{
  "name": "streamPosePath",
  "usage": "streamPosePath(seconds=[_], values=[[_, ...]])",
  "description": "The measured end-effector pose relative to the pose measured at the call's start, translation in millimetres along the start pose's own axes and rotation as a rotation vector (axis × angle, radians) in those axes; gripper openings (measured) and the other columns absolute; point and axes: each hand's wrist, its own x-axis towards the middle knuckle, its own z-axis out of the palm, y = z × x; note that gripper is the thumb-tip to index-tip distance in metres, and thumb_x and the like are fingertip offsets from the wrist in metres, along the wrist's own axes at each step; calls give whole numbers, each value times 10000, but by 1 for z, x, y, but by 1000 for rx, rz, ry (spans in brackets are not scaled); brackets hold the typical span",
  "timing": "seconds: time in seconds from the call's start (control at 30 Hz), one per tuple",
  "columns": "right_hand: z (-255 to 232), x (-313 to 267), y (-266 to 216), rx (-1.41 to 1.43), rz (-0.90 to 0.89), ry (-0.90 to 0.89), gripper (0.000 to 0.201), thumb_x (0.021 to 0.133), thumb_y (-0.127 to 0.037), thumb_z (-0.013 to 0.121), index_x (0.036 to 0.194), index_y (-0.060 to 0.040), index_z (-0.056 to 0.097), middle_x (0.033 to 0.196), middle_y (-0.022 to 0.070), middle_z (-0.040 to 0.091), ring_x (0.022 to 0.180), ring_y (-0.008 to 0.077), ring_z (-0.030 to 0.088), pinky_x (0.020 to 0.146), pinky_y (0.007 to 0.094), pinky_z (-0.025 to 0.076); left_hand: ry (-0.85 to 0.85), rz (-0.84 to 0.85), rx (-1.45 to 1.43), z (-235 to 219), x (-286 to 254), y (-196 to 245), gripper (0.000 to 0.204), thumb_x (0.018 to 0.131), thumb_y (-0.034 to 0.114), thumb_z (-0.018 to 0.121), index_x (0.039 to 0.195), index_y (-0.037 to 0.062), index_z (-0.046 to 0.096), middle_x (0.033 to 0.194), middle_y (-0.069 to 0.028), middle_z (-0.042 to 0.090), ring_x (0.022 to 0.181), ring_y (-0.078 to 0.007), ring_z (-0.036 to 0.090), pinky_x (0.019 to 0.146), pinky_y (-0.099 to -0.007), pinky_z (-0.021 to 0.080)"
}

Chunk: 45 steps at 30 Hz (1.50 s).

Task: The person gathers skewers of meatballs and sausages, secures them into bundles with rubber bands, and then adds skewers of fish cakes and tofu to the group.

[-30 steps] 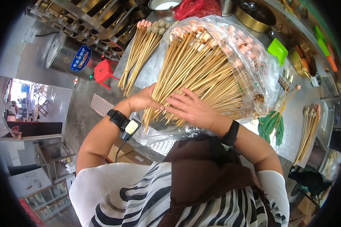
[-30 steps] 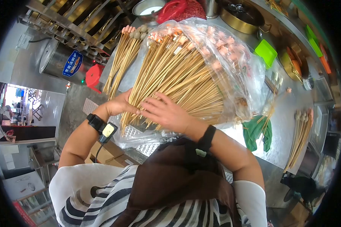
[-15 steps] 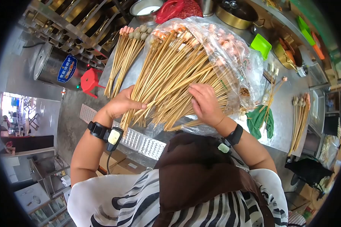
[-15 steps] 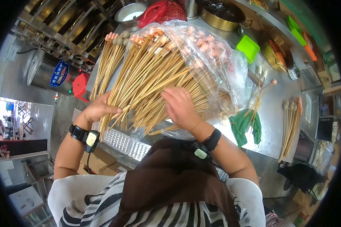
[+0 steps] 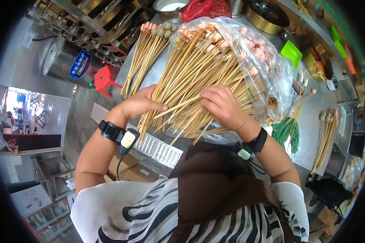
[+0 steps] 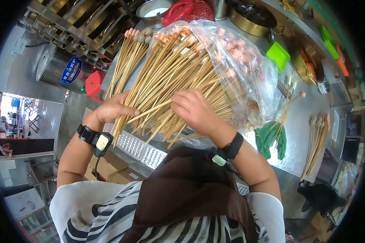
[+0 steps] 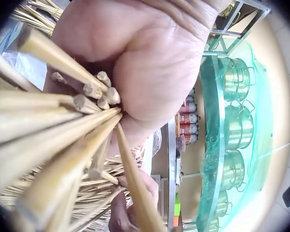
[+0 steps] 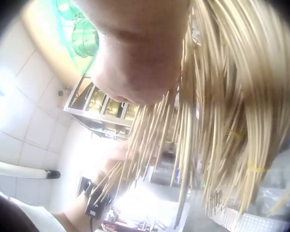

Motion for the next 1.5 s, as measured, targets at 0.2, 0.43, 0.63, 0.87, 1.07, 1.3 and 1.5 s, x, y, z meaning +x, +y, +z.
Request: streamPosePath(seconds=[0.2,0.43,0.63,0.87,1.07,1.3,1.5], values=[[-2,-24,-2,-4,12,-68,242,746,-93,527,975,-21,558,995,109,568,985,269,538,910,433,407,51,7,151,0,6,-3,659,712,-12,702,1290,-38,385,1196,-92,541,1100,-147,501,968,-276,373],[-16,-21,0,21,220,-52,363,716,-26,566,1079,-30,551,1124,138,530,1093,308,494,977,456,360,139,-17,417,10,3,12,502,728,8,627,1203,-34,471,1093,-73,585,983,-135,534,874,-267,417],[-43,-48,43,-215,595,85,479,716,13,532,1192,-23,490,1272,186,439,1195,370,401,1017,448,318,178,52,258,12,5,-1,485,705,-23,595,1172,-55,469,1058,-99,611,949,-166,576,851,-282,449],[-100,-30,89,-561,566,126,516,740,66,456,1251,-11,449,1321,190,423,1233,332,390,1029,415,315,256,111,149,11,19,-43,457,730,-48,597,1161,-68,449,1059,-121,604,944,-178,585,849,-290,459],[-98,-31,105,-282,669,248,448,803,37,449,1249,-4,450,1318,193,428,1236,341,393,1040,390,311,325,125,129,18,16,-45,439,762,-31,601,1171,-63,445,1055,-122,605,939,-171,585,850,-289,459],[-90,-29,92,-42,756,328,412,816,-4,488,1227,-14,472,1317,187,432,1245,334,392,1042,359,305,412,132,83,21,23,-53,347,879,172,595,1124,-56,501,1011,-102,609,887,-133,565,795,-270,454],[-82,-30,76,-236,690,297,401,772,15,522,1172,13,502,1260,210,464,1236,361,384,1035,408,308,433,160,177,17,21,-58,368,905,238,552,1115,-57,491,997,-109,604,904,-138,538,823,-279,423]])
